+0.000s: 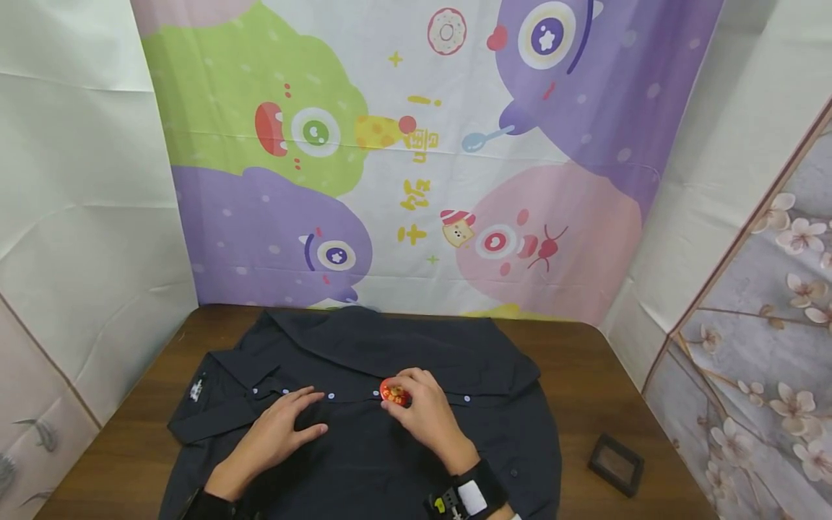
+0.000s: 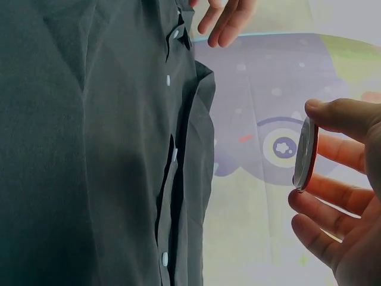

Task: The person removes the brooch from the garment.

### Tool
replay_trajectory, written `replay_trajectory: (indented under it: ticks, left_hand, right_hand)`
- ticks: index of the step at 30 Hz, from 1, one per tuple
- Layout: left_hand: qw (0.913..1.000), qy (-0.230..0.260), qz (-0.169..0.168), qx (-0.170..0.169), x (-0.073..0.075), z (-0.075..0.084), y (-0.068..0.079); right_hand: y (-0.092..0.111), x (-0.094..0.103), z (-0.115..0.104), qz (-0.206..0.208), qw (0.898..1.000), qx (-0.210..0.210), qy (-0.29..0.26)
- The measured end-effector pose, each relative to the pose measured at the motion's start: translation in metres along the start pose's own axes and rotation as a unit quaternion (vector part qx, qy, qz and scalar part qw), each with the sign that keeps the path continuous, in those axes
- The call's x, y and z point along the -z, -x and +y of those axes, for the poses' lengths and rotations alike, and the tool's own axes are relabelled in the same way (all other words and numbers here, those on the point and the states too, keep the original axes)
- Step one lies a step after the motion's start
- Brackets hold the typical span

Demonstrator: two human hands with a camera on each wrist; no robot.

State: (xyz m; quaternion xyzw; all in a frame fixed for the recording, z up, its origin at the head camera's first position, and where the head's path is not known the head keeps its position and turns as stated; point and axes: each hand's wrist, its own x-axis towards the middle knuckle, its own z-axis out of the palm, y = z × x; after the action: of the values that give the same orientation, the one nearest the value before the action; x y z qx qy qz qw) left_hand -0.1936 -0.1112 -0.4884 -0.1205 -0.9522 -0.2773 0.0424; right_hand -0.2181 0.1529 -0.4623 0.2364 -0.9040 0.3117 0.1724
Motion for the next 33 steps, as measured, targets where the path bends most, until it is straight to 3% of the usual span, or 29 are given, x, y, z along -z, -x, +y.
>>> replay_trajectory:
  ticks: [16,25,33]
  left_hand:
    - [0.9997,-0.007,-0.016,0.014,-0.003,-0.004,0.005]
    - [0.9973,-0.023,-0.055,0.042,-0.005,-0.01,0.009]
    - [0.997,-0.028,-0.061,0.04,-0.006,-0.011,0.01]
  right_hand:
    - [0.004,0.006,0.007,0.013,1.0,-0.011,-0.003]
    - [0.004,0.007,0.009,0.011,1.0,-0.016,-0.008]
    - [0.004,0.009,0.01,0.021,1.0,-0.02,-0.005]
